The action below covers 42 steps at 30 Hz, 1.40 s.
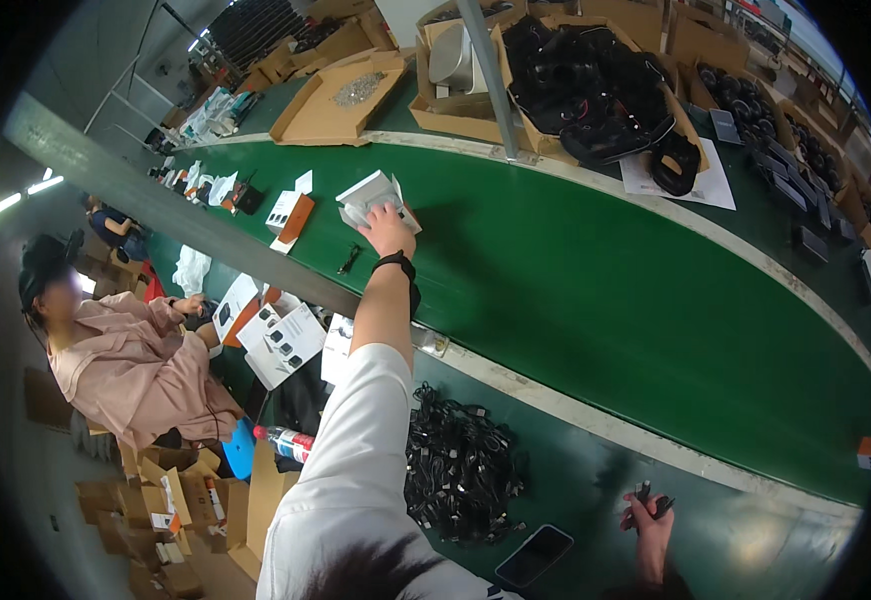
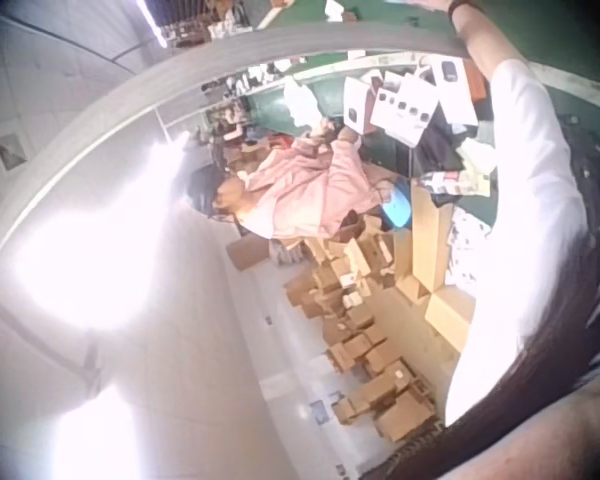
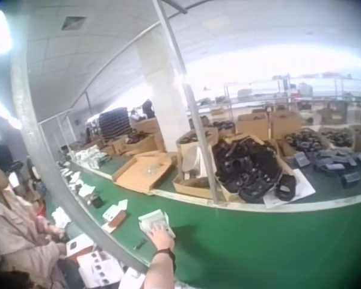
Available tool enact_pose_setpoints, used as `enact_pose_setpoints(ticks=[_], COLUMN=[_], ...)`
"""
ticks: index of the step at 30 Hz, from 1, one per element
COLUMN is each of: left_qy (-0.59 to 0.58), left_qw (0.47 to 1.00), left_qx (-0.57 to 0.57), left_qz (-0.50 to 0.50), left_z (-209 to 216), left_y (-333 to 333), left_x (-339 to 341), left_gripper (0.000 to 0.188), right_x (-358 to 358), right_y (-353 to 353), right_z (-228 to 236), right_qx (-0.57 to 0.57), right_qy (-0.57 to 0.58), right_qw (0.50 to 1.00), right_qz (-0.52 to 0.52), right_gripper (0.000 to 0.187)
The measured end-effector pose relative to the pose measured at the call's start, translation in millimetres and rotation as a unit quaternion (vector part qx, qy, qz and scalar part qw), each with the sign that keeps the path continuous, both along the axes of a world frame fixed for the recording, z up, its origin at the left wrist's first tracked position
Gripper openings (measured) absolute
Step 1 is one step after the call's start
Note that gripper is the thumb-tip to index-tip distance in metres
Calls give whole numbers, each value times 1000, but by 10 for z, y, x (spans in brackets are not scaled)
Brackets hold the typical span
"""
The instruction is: Packing small electronic items or cables into boxes on an assembly line.
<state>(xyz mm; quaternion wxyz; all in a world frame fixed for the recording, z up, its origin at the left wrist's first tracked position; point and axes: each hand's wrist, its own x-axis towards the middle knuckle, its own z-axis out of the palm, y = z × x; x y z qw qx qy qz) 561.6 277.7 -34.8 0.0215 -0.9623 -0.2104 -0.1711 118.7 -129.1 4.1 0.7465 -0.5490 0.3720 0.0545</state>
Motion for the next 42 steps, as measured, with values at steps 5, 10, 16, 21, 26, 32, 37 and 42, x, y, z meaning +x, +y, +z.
enact_pose_setpoints(ticks=[5, 10, 16, 21, 26, 32, 37, 42], left_qy=[112, 54, 143, 195, 139, 61, 84, 60], left_qw=[981, 925, 717, 560, 544, 631, 713, 721], left_qx=[28, -4, -97, -99, -144, -261, -207, -100], left_qz=[-154, -377, -675, -799, -815, -728, -665, -683], left_z=[69, 167, 644, 266, 158, 279, 477, 311], left_y=[-50, -711, -2251, -3436, -3856, -3686, -3676, -3791], left_x=[-34, -393, -1954, -3643, -4429, -4638, -4646, -4746], left_gripper=[14, 10, 20, 17, 16, 34, 47, 43], right_x=[-94, -236, -514, -1031, -1282, -1131, -829, -562], right_y=[3, -70, -251, -677, -728, -938, -1143, -1196], right_z=[-150, 87, 603, 804, 737, 351, 230, 177], right_qx=[-2, -10, 22, -30, -94, -455, -528, -633], right_qy=[-24, -22, -63, -108, -195, -173, -172, -206], right_qw=[998, 998, 996, 994, 976, 868, 799, 699], right_qz=[53, 65, 67, 11, 24, 98, 230, 263], right_gripper=[28, 32, 31, 30, 26, 7, 26, 13])
